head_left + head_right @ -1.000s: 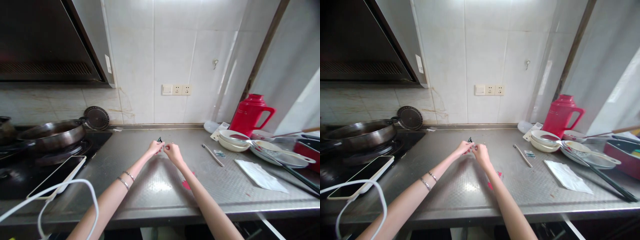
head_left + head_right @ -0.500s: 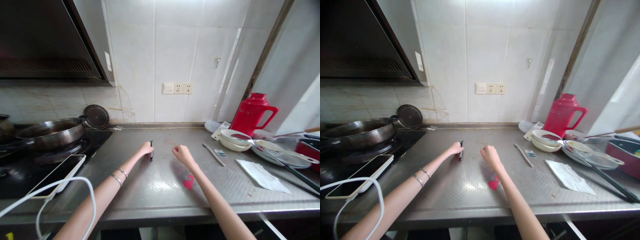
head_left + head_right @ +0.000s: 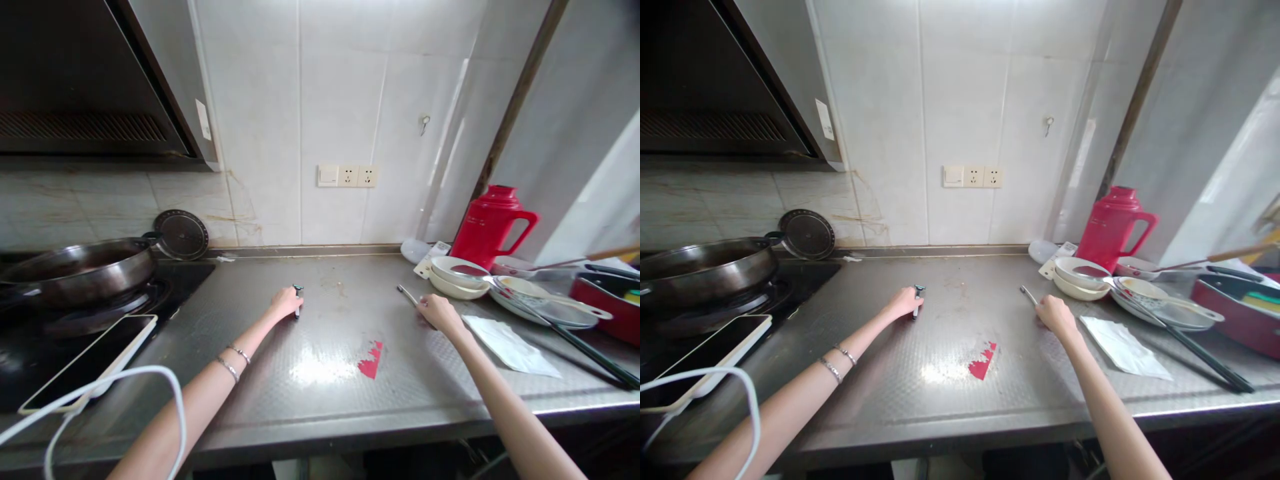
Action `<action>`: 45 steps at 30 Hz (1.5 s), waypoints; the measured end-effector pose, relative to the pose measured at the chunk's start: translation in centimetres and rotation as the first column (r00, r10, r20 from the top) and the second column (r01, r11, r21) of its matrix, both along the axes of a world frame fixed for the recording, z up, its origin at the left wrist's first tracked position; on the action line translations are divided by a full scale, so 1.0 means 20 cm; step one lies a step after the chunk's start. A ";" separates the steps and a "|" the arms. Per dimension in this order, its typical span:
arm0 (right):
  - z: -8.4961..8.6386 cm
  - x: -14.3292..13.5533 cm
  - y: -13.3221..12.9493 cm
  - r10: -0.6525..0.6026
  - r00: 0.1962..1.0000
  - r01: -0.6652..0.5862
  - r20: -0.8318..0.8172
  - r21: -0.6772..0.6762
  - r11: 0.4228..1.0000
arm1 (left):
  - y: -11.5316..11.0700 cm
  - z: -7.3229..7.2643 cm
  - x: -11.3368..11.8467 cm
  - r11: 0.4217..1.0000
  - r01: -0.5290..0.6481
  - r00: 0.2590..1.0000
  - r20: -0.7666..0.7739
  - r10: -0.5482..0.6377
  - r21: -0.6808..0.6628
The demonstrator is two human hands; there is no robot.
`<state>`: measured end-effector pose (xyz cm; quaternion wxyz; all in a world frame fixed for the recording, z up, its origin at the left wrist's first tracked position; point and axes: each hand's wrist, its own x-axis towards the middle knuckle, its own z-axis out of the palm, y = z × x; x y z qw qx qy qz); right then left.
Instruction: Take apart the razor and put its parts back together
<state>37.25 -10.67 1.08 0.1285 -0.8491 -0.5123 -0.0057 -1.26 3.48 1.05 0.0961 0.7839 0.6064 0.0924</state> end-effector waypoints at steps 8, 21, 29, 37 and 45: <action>-0.06 0.04 0.03 -0.015 1.000 0.014 -0.027 -0.013 1.000 | -0.01 0.00 -0.02 0.999 0.022 0.999 -0.047 -0.020 0.040; 0.02 -0.15 0.05 0.056 0.994 -0.051 -0.091 0.057 0.997 | -0.04 0.02 -0.04 0.998 0.052 0.997 -0.061 -0.051 0.022; 0.07 -0.75 0.20 0.278 0.936 -0.248 -0.214 0.156 0.956 | -0.04 0.02 -0.01 0.999 0.044 0.997 -0.067 -0.043 0.021; 0.02 -1.25 0.32 0.417 0.893 -0.402 -0.167 0.119 0.908 | -0.05 0.01 0.00 0.999 0.013 0.997 -0.081 -0.010 0.038; 0.01 -1.35 0.34 0.420 0.890 -0.422 -0.175 0.028 0.906 | -0.10 0.03 0.00 0.999 -0.041 0.994 -0.096 0.042 0.015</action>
